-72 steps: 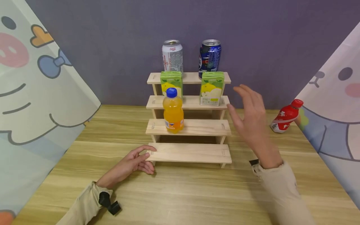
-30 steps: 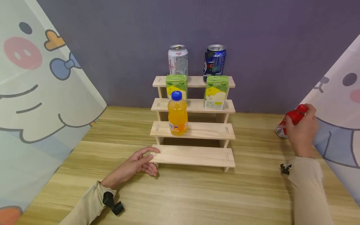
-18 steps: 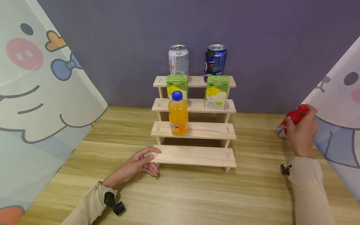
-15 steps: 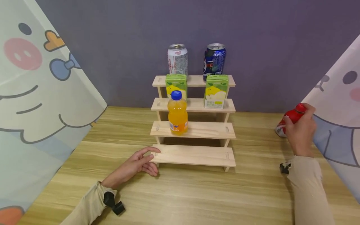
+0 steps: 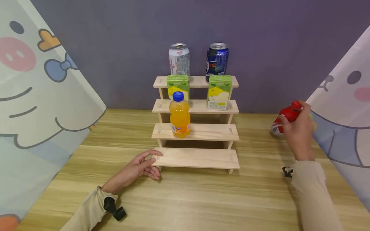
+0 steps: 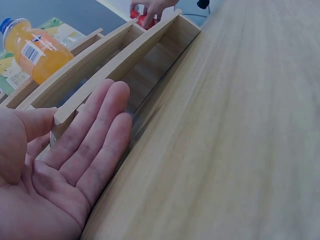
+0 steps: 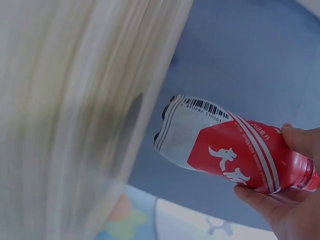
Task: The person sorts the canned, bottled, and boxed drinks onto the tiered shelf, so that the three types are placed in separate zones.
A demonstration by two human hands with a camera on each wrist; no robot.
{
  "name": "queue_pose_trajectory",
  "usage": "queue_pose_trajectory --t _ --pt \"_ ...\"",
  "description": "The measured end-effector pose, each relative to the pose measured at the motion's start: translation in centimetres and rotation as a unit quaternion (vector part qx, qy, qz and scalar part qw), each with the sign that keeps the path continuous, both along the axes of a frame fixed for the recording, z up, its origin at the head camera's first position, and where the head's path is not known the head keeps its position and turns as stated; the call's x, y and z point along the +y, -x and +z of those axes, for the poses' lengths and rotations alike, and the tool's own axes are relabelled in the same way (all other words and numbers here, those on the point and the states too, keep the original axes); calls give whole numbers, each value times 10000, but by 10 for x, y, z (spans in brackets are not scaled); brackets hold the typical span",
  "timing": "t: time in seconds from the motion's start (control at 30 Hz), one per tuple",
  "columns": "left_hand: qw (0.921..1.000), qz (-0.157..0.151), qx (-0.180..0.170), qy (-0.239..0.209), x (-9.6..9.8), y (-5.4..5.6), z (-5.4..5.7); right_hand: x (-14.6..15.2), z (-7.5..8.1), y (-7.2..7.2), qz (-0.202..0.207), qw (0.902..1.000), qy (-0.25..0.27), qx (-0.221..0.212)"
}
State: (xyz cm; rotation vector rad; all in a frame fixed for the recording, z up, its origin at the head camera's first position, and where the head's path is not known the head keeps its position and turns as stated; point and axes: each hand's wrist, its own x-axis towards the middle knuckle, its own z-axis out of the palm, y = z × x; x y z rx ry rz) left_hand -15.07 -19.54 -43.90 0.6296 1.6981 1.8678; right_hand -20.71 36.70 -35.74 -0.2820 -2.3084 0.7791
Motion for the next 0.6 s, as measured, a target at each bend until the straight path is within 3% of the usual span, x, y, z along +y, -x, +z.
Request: queue_pose_trajectory --t 0.17,0.37,0.6 --pt "10000 12 -16 60 -1 0 0 -16 9 -6 491 9976 -328 366" --pt "10000 27 -8 63 -1 1 0 -36 23 -13 841 9944 -329 544" --pt "10000 -3 -25 37 -1 2 -1 -59 41 -22 1610 9810 -374 1013"
